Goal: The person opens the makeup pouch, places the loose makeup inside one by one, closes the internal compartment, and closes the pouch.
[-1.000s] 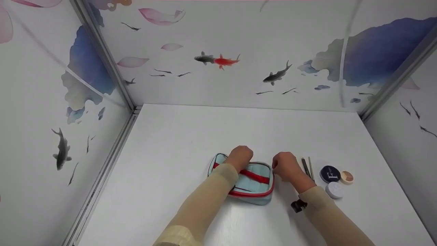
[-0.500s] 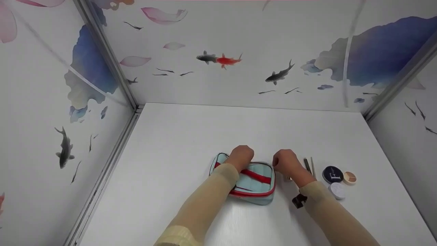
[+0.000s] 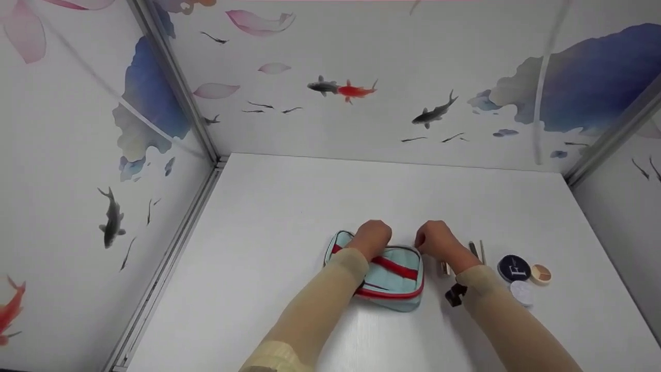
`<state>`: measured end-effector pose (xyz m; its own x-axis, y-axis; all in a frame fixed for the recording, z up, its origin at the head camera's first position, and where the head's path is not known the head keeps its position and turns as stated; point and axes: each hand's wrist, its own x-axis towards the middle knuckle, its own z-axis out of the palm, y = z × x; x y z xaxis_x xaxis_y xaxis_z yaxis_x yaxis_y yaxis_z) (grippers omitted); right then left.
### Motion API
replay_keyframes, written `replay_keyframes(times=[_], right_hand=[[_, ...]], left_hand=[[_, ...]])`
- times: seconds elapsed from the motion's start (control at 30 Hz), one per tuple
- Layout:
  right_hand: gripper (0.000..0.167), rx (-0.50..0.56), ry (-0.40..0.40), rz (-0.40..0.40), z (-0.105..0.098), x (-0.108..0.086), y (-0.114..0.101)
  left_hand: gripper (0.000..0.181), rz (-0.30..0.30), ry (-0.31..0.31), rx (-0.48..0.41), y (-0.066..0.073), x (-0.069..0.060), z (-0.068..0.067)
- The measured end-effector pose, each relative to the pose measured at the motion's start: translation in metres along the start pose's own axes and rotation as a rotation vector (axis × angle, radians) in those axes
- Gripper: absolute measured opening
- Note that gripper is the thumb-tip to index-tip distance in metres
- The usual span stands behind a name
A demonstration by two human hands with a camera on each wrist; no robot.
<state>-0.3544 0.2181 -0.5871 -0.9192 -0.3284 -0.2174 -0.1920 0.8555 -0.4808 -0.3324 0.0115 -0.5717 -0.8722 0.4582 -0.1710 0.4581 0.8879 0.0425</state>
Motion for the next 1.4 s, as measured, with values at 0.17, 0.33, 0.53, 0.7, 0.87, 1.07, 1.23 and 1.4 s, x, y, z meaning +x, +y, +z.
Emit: replay_keyframes(times=[0.17,0.33,0.53,0.7,0.87,1.07,1.23,1.4], right_hand=[[0.006,0.054,-0.027,-0.031,-0.001,0.004,0.008],[0.011,0.082,-0.036,-0.064,-0.004,0.004,0.012],[0.012,0.079,-0.050,-0.044,-0.006,-0.002,0.018],[0.011,0.069,0.023,-0.038,-0.002,-0.011,0.020],[0.013,0.136,0.119,-0.017,0.006,-0.028,0.011],[0.020,0.242,0.172,0.038,0.014,-0.058,-0.005],[0.021,0.259,0.192,0.085,0.024,-0.077,-0.019],[0.024,0.263,0.223,0.122,0.034,-0.086,-0.022]], left_hand=[[0.019,-0.012,-0.009,-0.002,0.006,0.002,-0.001],[0.020,-0.016,-0.012,-0.022,0.012,0.001,-0.005],[0.021,-0.003,-0.020,-0.032,0.018,0.003,-0.009],[0.019,0.015,-0.033,-0.055,0.019,0.006,-0.014],[0.017,0.030,-0.058,-0.084,0.011,0.002,-0.015],[0.015,0.075,-0.073,-0.101,0.000,-0.003,-0.013],[0.015,0.127,-0.106,-0.127,-0.012,-0.010,-0.013],[0.033,0.108,-0.143,-0.259,-0.037,-0.027,-0.020]])
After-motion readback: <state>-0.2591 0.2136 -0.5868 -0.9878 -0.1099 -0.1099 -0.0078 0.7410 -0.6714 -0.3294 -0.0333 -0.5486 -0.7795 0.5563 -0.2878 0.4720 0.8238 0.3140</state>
